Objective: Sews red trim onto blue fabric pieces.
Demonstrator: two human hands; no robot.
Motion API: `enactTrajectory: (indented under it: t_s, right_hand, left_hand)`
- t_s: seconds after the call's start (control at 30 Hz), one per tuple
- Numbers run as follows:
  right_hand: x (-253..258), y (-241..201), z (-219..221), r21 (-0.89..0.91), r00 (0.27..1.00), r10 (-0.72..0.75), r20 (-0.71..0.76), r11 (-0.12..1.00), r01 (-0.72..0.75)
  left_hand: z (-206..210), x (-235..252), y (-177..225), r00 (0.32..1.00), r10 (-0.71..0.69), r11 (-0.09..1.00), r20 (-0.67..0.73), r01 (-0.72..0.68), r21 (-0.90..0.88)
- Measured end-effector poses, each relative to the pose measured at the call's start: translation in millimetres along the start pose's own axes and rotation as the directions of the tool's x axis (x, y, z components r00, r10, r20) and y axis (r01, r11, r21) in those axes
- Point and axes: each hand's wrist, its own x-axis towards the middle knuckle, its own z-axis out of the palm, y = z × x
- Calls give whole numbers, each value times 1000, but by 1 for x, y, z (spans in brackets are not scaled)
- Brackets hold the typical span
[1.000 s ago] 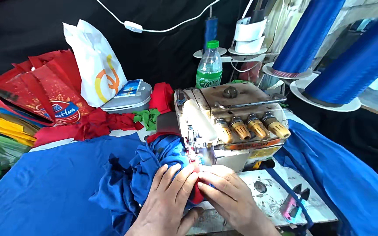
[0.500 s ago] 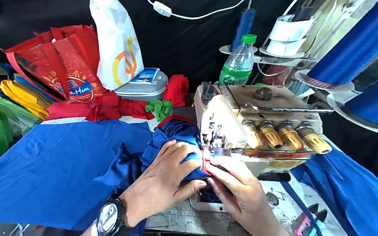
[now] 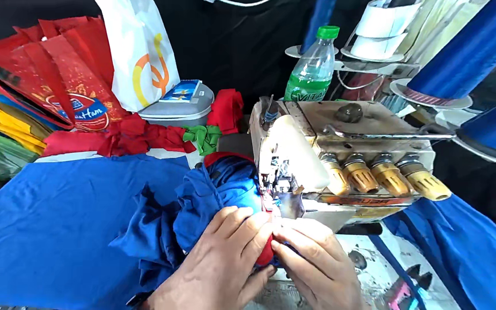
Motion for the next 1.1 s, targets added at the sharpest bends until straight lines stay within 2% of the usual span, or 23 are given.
enactTrajectory:
  t_s: [0.07, 0.23, 0.4, 0.57, 0.67, 0.8, 0.9, 0.97, 1.03, 1.1]
  right_hand:
    - [1, -1, 0, 0, 1000, 16, 6, 1000, -16]
    - [9, 1, -2, 27, 997, 59, 47, 998, -60]
    - [15, -2, -7, 41, 971, 181, 159, 981, -189]
    - [11, -10, -10, 11, 930, 305, 207, 949, -314]
    - [-1, -16, -5, 42, 946, 285, 154, 955, -295]
    - [-8, -29, 7, 100, 974, 217, 64, 970, -222]
    - [0, -36, 9, 101, 984, 166, 59, 980, -171]
    - [8, -37, 9, 100, 987, 151, 50, 983, -156]
    - [19, -38, 9, 97, 985, 166, 37, 981, -169]
    - [33, -41, 12, 93, 973, 223, 55, 969, -227]
  left_hand:
    - [2, -1, -2, 1000, 22, 999, -19, -21, 39]
    - [10, -1, -4, 997, -2, 1000, -75, 3, 13]
    - [3, 7, -14, 1000, 2, 1000, -21, -3, -22]
    - [-6, 22, -47, 989, -16, 960, 144, 56, -274]
    - [-7, 37, -76, 991, 16, 916, 130, 37, -400]
    - [3, 65, -95, 998, -49, 946, 29, 56, -319]
    - [5, 75, -109, 994, -89, 980, 64, 98, -172]
    - [-4, 67, -108, 980, -177, 983, 88, 180, -22]
    - [-16, 48, -102, 969, -241, 964, 46, 234, 127]
    - [-32, 24, -90, 982, -180, 952, -56, 188, 243]
